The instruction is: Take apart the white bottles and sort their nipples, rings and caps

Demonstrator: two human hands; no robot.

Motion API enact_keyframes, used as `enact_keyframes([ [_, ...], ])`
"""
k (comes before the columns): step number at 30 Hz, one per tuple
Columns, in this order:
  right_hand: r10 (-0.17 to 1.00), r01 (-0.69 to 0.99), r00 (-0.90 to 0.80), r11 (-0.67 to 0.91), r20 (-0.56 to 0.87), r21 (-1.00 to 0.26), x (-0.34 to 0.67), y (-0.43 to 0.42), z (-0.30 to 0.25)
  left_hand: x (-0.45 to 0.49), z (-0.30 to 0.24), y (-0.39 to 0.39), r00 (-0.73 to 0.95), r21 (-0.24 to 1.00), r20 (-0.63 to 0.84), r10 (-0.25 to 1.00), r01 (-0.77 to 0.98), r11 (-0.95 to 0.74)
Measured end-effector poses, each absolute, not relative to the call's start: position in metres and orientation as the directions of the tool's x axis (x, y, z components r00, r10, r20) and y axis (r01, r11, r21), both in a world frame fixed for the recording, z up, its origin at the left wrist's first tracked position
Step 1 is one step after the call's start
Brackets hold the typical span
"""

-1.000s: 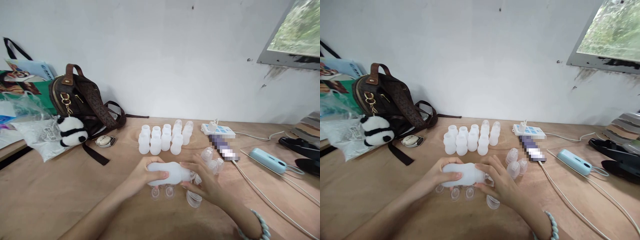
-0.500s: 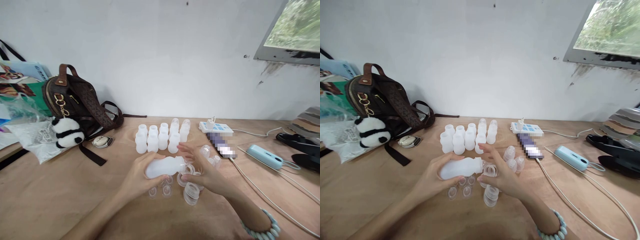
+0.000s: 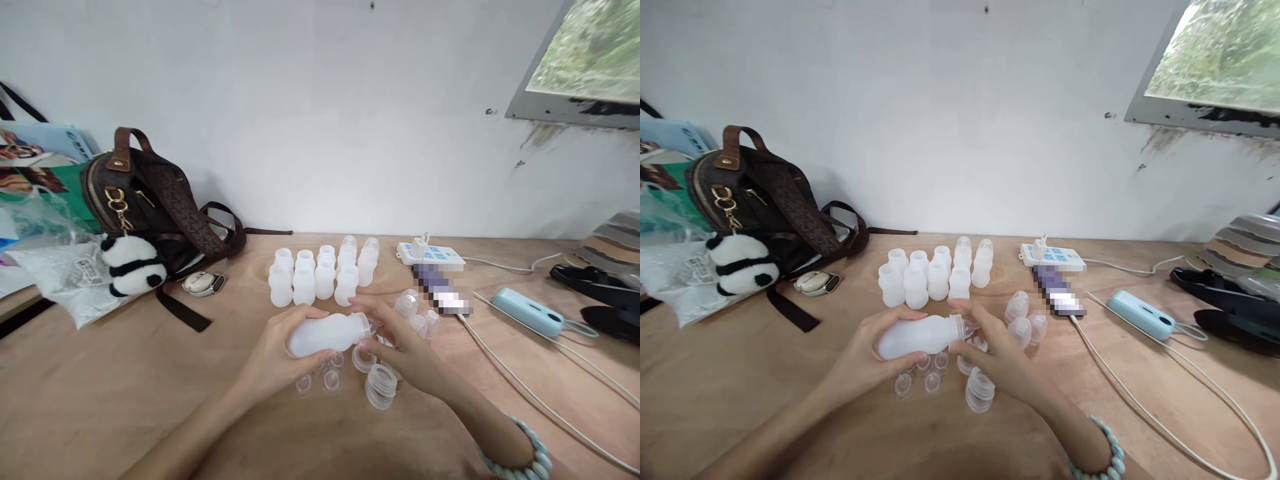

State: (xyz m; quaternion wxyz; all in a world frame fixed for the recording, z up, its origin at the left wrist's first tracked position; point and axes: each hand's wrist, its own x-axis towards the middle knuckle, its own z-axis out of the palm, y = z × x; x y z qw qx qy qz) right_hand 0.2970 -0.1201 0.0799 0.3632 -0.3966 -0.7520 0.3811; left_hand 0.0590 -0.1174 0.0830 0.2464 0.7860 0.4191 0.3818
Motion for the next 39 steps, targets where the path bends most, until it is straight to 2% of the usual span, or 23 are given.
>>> enact_keyframes([
  [2,0.888,0.294,-0.391,0.369,0.242,-0.882,0.297,-0.119,0.079,0.059,0.083,-0.117,0.342,0.745,0.358,0.869,0.457,-0.487],
  [6,0.911,0.104,-0.260,0.356,0.320,-0.929,0.305,-0.114,0.085,0.059,0.086,-0.116,0.265,0.842,0.307,0.914,0.372,-0.390],
  [10,0.861,0.056,-0.463,0.267,0.212,-0.962,0.306,-0.118,0.090,0.059,0.086,-0.117,0.215,0.817,0.366,0.906,0.393,-0.423],
  [14,0.808,0.148,-0.538,0.370,0.240,-0.917,0.293,-0.127,0.090,0.061,0.079,-0.117,0.265,0.744,0.448,0.854,0.419,-0.520],
  [17,0.816,0.256,-0.481,0.481,0.321,-0.839,0.294,-0.128,0.097,0.060,0.073,-0.116,0.308,0.758,0.434,0.847,0.384,-0.528],
  [19,0.843,0.398,-0.406,0.511,0.354,-0.762,0.304,-0.123,0.108,0.059,0.070,-0.115,0.306,0.776,0.425,0.852,0.362,-0.517],
  [21,0.872,0.579,-0.315,0.489,0.374,-0.652,0.320,-0.115,0.123,0.058,0.070,-0.114,0.283,0.783,0.427,0.859,0.358,-0.508],
  [24,0.907,0.842,-0.248,0.375,0.339,-0.388,0.342,-0.099,0.141,0.057,0.073,-0.115,0.254,0.776,0.441,0.861,0.373,-0.508],
  [26,0.938,0.936,-0.220,0.280,0.269,-0.211,0.349,-0.085,0.143,0.057,0.076,-0.116,0.248,0.766,0.452,0.856,0.384,-0.516],
  [28,0.955,0.962,-0.225,0.249,0.194,-0.110,0.348,-0.071,0.138,0.057,0.077,-0.117,0.255,0.751,0.463,0.849,0.395,-0.528],
  [31,0.950,0.951,-0.283,0.296,0.133,-0.089,0.336,-0.052,0.126,0.057,0.076,-0.116,0.278,0.727,0.479,0.832,0.405,-0.554],
  [35,0.933,0.930,-0.330,0.347,0.141,-0.119,0.327,-0.041,0.121,0.057,0.074,-0.116,0.278,0.711,0.474,0.836,0.438,-0.549],
  [37,0.929,0.925,-0.332,0.355,0.164,-0.139,0.328,-0.044,0.124,0.058,0.075,-0.116,0.274,0.703,0.474,0.837,0.455,-0.546],
  [39,0.920,0.905,-0.316,0.366,0.234,-0.217,0.331,-0.054,0.126,0.059,0.077,-0.117,0.279,0.694,0.474,0.835,0.465,-0.550],
])
